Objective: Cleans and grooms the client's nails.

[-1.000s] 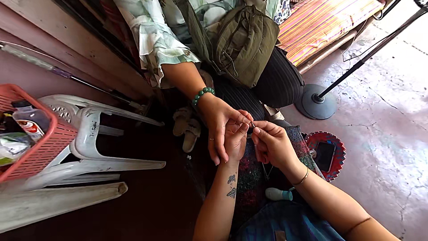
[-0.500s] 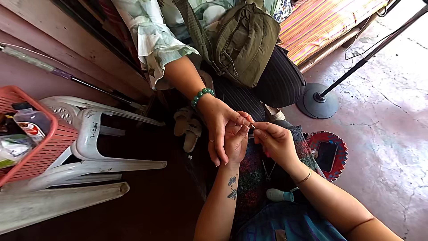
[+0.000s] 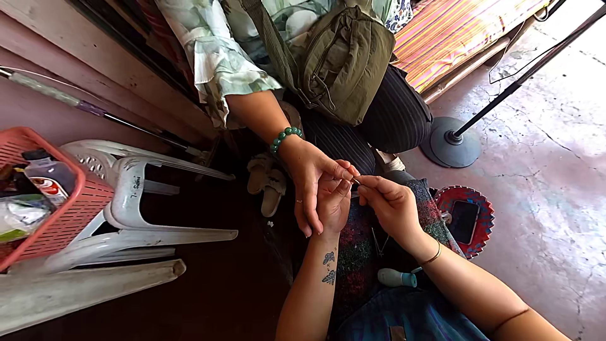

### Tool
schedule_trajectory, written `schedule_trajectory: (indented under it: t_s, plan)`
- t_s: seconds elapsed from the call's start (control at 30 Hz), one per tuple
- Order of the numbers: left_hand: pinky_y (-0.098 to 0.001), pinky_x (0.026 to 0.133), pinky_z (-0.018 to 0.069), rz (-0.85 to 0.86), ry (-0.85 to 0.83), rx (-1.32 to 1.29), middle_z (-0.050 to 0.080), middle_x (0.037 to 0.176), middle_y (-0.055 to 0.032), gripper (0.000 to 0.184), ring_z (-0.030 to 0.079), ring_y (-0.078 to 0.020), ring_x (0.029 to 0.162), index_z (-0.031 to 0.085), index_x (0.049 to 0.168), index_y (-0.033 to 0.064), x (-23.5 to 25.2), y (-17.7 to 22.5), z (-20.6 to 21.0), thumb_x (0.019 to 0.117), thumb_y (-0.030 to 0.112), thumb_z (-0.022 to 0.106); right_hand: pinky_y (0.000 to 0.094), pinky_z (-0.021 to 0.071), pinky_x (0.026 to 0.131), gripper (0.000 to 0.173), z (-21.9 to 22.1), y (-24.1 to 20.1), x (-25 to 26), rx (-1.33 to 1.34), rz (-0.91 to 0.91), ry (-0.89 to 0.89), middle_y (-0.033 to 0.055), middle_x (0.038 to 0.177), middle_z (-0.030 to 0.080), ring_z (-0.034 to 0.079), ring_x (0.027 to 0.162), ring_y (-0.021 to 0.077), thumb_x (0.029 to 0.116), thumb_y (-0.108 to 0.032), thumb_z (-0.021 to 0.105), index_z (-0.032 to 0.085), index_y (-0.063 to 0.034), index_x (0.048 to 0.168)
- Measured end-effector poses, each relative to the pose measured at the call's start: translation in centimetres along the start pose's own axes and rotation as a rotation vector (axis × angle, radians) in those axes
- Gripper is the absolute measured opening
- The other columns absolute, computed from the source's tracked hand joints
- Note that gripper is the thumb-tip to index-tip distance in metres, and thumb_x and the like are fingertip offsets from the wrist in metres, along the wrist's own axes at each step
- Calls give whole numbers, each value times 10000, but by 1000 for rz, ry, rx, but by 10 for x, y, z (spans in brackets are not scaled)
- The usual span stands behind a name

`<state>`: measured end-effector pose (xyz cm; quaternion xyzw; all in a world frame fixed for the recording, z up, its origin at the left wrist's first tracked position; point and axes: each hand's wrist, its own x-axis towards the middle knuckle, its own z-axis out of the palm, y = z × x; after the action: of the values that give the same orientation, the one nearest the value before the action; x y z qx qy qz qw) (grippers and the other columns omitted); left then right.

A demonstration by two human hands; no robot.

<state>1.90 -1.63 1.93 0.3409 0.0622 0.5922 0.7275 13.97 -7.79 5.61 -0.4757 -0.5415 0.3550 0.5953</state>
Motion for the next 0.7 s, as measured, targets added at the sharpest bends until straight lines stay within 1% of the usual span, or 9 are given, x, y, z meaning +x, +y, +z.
schedule_trajectory:
  t_s: [0.13, 0.2, 0.27, 0.3, 0.4, 0.43, 0.57, 0.6, 0.7]
  plan:
    - [-280, 909, 556, 7, -6, 16, 707, 1140, -25, 208, 670, -116, 1052, 716, 1176, 111, 0, 0, -1, 974, 113, 666, 155, 398, 454, 160, 0, -11, 6, 456, 414, -41, 38, 681, 610, 465, 483, 16, 1029, -37, 557, 708, -3, 1071]
    - [-312, 974, 527, 20, -13, 3, 709, 1141, -20, 220, 662, -125, 1072, 716, 1183, 111, 0, -1, -1, 967, 109, 673, 146, 445, 501, 165, 1, -8, 3, 251, 221, -15, 26, 712, 652, 526, 536, 12, 1018, -23, 580, 725, 17, 1087]
    - [-332, 999, 518, 26, 2, -5, 719, 1138, -14, 244, 666, -129, 1076, 720, 1193, 120, 0, -1, 0, 950, 127, 698, 155, 536, 627, 175, 0, -1, 0, -57, -47, 6, -2, 775, 696, 617, 656, 3, 996, -16, 597, 738, 27, 1092]
    - [-335, 997, 521, 24, 4, -10, 720, 1143, -19, 252, 669, -132, 1075, 719, 1198, 118, -1, -1, -1, 946, 126, 702, 152, 530, 623, 176, -1, 0, 1, -57, -48, 0, -4, 774, 696, 611, 653, -2, 995, -14, 598, 740, 27, 1092]
    - [-281, 932, 550, 16, -12, -8, 713, 1158, -38, 235, 675, -120, 1063, 716, 1196, 105, 0, 0, -2, 964, 103, 677, 146, 405, 467, 168, -2, -10, 6, 361, 339, -48, 34, 698, 635, 481, 500, 7, 1028, -37, 572, 722, 5, 1090]
    - [-274, 922, 554, 15, -10, -6, 713, 1159, -38, 231, 677, -117, 1059, 719, 1191, 105, 0, -1, -1, 964, 100, 678, 149, 393, 458, 163, -2, -12, 7, 405, 382, -44, 39, 690, 625, 468, 490, 10, 1028, -38, 569, 718, 5, 1078]
    - [-321, 989, 524, 25, 0, -7, 721, 1145, -23, 242, 669, -129, 1079, 719, 1193, 114, 0, -1, -1, 953, 124, 693, 138, 511, 592, 173, -2, -2, 2, -32, -36, -1, -16, 759, 690, 592, 628, -16, 996, -20, 596, 737, 28, 1084]
    - [-323, 990, 523, 27, -4, 2, 720, 1144, -21, 237, 669, -128, 1078, 720, 1191, 115, 0, -1, -1, 956, 127, 690, 136, 491, 570, 171, -3, -4, 3, 27, 19, -17, -11, 748, 686, 577, 606, -15, 1001, -17, 593, 734, 27, 1087]
    - [-265, 910, 552, 34, -17, 24, 713, 1145, -31, 201, 673, -113, 1052, 727, 1164, 108, 0, -1, -1, 971, 121, 672, 148, 398, 463, 163, -4, -13, 8, 408, 389, -55, 41, 685, 629, 476, 493, 11, 1024, -30, 571, 722, 8, 1074]
